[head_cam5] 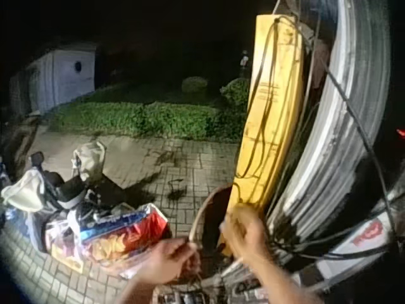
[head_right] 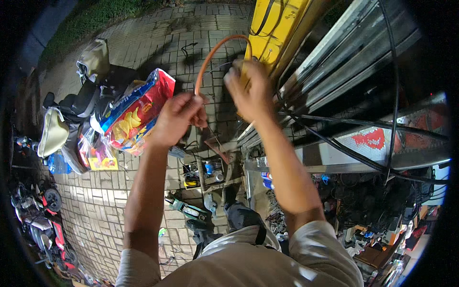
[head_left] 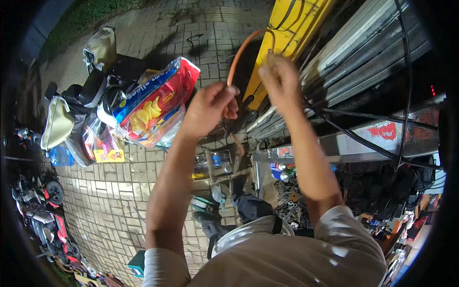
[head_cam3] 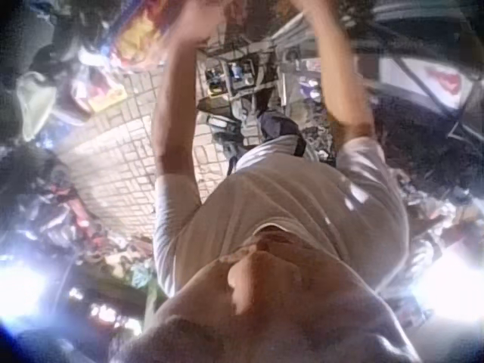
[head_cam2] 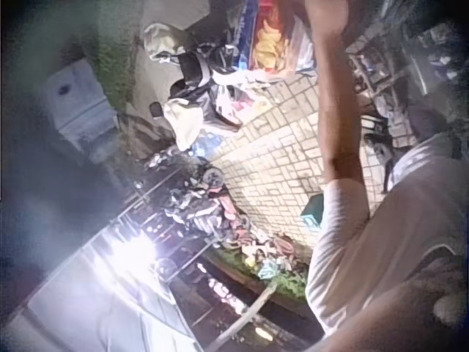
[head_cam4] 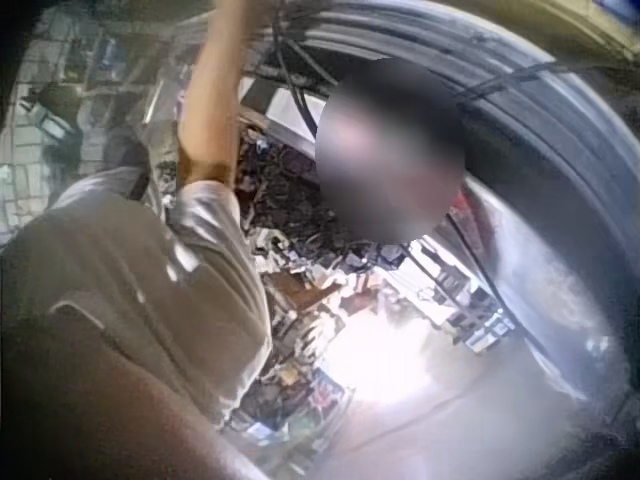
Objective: The person sits on the floor in a workshop and repairs electrical wires. They strip the insulation from the wire ends using pliers, twist the exposed copper strands together, and wrap the connections with red and black electrical tape.
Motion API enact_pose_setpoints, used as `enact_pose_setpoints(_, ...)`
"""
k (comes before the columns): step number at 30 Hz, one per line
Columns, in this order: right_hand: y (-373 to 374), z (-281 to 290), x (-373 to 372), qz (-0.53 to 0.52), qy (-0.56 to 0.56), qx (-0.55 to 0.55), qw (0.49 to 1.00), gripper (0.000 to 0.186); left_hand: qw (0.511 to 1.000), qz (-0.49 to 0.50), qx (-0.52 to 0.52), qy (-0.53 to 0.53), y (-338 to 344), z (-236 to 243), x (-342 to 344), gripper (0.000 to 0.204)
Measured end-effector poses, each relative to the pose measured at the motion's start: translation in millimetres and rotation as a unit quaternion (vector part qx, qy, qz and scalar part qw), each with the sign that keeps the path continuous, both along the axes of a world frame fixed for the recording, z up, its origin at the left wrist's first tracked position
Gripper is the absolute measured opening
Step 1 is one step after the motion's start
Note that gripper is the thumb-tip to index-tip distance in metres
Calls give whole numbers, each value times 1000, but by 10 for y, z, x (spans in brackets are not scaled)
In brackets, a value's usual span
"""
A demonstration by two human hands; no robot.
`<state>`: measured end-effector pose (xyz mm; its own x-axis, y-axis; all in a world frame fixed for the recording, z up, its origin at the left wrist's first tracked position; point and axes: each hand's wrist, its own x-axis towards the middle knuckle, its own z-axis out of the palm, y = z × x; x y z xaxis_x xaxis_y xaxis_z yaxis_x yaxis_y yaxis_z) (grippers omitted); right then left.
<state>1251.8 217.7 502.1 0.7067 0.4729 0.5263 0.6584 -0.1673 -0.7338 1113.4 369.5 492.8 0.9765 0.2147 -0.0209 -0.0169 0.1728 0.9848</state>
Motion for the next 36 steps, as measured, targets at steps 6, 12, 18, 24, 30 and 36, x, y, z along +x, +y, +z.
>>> enact_pose_setpoints(6,23,-348,-1500,480,276,-174,815,36,973,-12,-231,-2,-255,1128,-108,38)
enact_pose_setpoints(12,-167,676,-1289,533,492,385,571,36,981,-168,4,-100,2,583,-1051,53)
enact_pose_setpoints(18,-47,1106,-883,255,525,299,755,39,975,18,193,108,-266,507,-1689,23)
enact_pose_setpoints(24,-379,1394,-1027,254,-201,26,946,42,955,38,226,188,-290,1349,-1679,16)
enact_pose_setpoints(30,91,1736,-1055,240,-366,-151,887,25,977,64,173,107,-204,2174,-1613,26)
enact_pose_setpoints(36,527,2789,-964,261,-310,83,910,36,946,64,295,-122,238,1033,-1347,29)
